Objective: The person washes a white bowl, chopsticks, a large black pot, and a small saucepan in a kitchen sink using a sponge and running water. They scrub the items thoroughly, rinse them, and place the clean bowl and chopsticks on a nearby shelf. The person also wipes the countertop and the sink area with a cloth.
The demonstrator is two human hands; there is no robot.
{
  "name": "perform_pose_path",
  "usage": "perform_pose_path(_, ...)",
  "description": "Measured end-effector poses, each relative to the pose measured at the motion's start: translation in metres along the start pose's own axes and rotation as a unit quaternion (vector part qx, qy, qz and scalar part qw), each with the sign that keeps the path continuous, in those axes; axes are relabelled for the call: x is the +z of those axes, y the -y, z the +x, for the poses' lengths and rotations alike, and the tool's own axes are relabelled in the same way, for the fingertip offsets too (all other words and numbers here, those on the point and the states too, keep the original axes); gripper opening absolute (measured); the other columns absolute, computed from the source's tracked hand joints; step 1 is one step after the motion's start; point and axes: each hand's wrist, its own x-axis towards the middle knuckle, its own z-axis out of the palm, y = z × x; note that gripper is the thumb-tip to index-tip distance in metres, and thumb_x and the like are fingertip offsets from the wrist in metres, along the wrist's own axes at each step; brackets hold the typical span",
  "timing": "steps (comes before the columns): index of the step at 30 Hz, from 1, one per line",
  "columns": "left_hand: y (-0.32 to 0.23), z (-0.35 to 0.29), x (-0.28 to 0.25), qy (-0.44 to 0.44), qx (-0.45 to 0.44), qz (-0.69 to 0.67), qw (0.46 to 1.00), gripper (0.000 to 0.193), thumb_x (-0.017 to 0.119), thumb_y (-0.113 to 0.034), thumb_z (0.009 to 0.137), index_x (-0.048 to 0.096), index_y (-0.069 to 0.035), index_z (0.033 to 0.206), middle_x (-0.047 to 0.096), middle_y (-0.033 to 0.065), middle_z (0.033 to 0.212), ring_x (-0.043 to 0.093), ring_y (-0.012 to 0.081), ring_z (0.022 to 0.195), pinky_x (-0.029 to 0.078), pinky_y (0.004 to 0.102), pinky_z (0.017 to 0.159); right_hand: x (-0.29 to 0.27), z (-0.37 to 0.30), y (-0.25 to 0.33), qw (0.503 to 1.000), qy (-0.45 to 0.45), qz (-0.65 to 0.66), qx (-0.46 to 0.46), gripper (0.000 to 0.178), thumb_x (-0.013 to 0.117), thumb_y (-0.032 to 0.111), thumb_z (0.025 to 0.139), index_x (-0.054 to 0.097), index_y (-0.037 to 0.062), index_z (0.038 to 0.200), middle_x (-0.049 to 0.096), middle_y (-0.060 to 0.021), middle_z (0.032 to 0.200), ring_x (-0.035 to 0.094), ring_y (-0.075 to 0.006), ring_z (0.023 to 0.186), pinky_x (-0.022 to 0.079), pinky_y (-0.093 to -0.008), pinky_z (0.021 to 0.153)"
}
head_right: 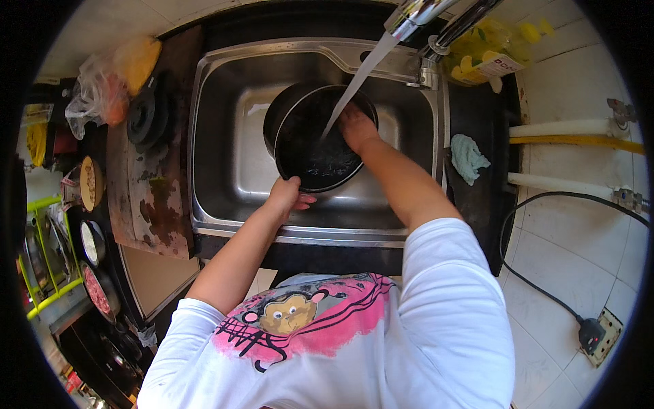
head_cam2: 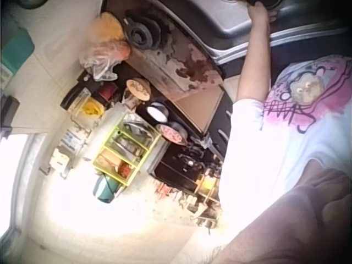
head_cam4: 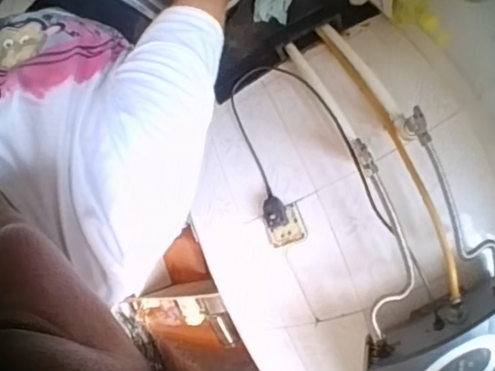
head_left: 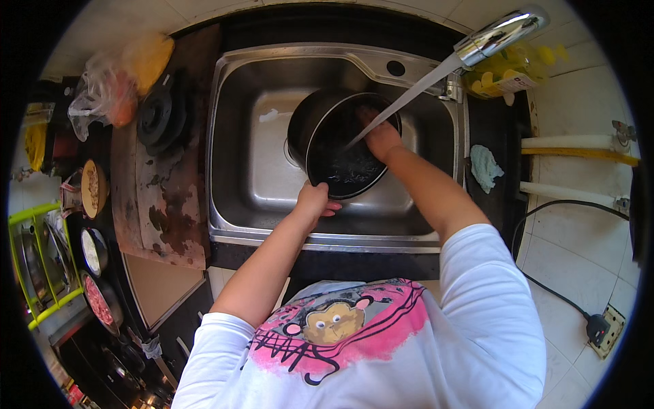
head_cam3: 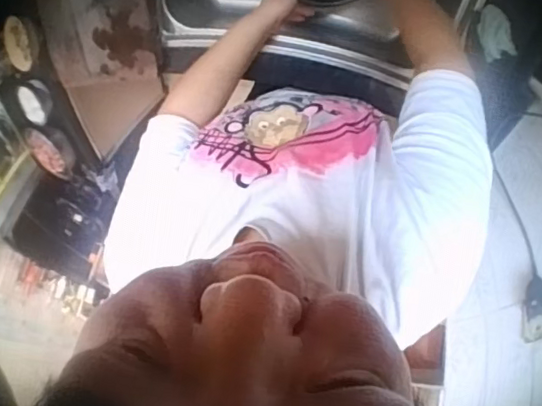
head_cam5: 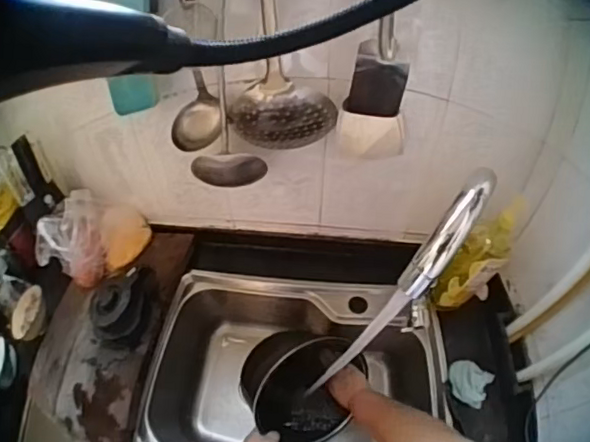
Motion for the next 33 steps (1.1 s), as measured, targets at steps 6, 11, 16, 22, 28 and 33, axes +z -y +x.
perform_pose_path(6,-0.012,0.005,0.002,0.003,-0.022,-0.008,1.0,0.039,0.033,-0.032,0.093,0.04,-0.001,0.116,0.061,0.015,0.092,0.064,0.0226,0.065,0.052,0.0312,0.052,0.022,0.001,0.097,0.967,0.146,0.17,0.122,0.043,0.042,0.019,0.085,0.046,0.0006,0.124,0.035,-0.0189,0.136,0.028,-0.0318,0.128,0.024,-0.0344,0.106)
perform_pose_path(11,-0.005,0.017,-0.011,-0.038,-0.001,0.047,0.998,0.037,0.035,-0.031,0.092,0.041,-0.003,0.116,0.059,0.0142,0.094,0.062,0.0226,0.069,0.052,0.0327,0.05,-0.022,0.003,0.122,0.745,0.168,0.64,0.085,0.043,0.043,0.026,0.087,0.046,0.0065,0.126,0.035,-0.019,0.136,0.036,-0.0333,0.124,0.029,-0.0378,0.102)
perform_pose_path(16,-0.009,0.009,-0.018,-0.133,0.119,-0.034,0.983,0.049,0.045,-0.007,0.08,0.03,0.001,0.126,0.05,0.0209,0.111,0.059,0.0337,0.088,0.055,0.0388,0.056,-0.024,-0.013,0.039,0.954,0.259,0.116,-0.094,0.042,0.046,0.027,0.082,0.052,0.0221,0.123,0.038,-0.0086,0.137,0.033,-0.0279,0.128,0.027,-0.0384,0.106)
perform_pose_path(22,-0.05,0.008,-0.043,-0.165,0.191,0.345,0.904,0.075,0.046,-0.007,0.076,0.007,-0.001,0.139,0.024,0.0296,0.137,0.038,0.0382,0.121,0.034,0.037,0.099,-0.046,0.0,0.002,0.974,0.113,-0.153,-0.12,0.043,0.038,0.023,0.086,0.047,0.0066,0.125,0.04,-0.0136,0.134,0.028,-0.0268,0.129,0.018,-0.0351,0.109)
perform_pose_path(28,-0.064,0.01,-0.036,-0.158,0.179,0.339,0.91,0.077,0.046,-0.01,0.075,0.006,-0.003,0.14,0.024,0.0278,0.138,0.038,0.0428,0.119,0.036,0.0389,0.098,-0.024,-0.052,0.084,0.893,0.171,0.414,-0.041,0.06,0.054,0.052,0.08,0.053,0.0046,0.116,0.042,-0.0241,0.127,0.044,-0.0385,0.114,0.036,-0.0404,0.097)
perform_pose_path(33,-0.086,-0.007,-0.038,-0.091,0.099,0.178,0.975,0.076,0.05,-0.01,0.074,0.013,-0.004,0.139,0.034,0.0256,0.132,0.048,0.042,0.109,0.039,0.0383,0.095,-0.034,-0.059,0.047,0.953,0.101,0.237,-0.157,0.043,0.06,0.031,0.076,0.057,0.0063,0.11,0.042,-0.0215,0.128,0.041,-0.0349,0.119,0.034,-0.0402,0.099)
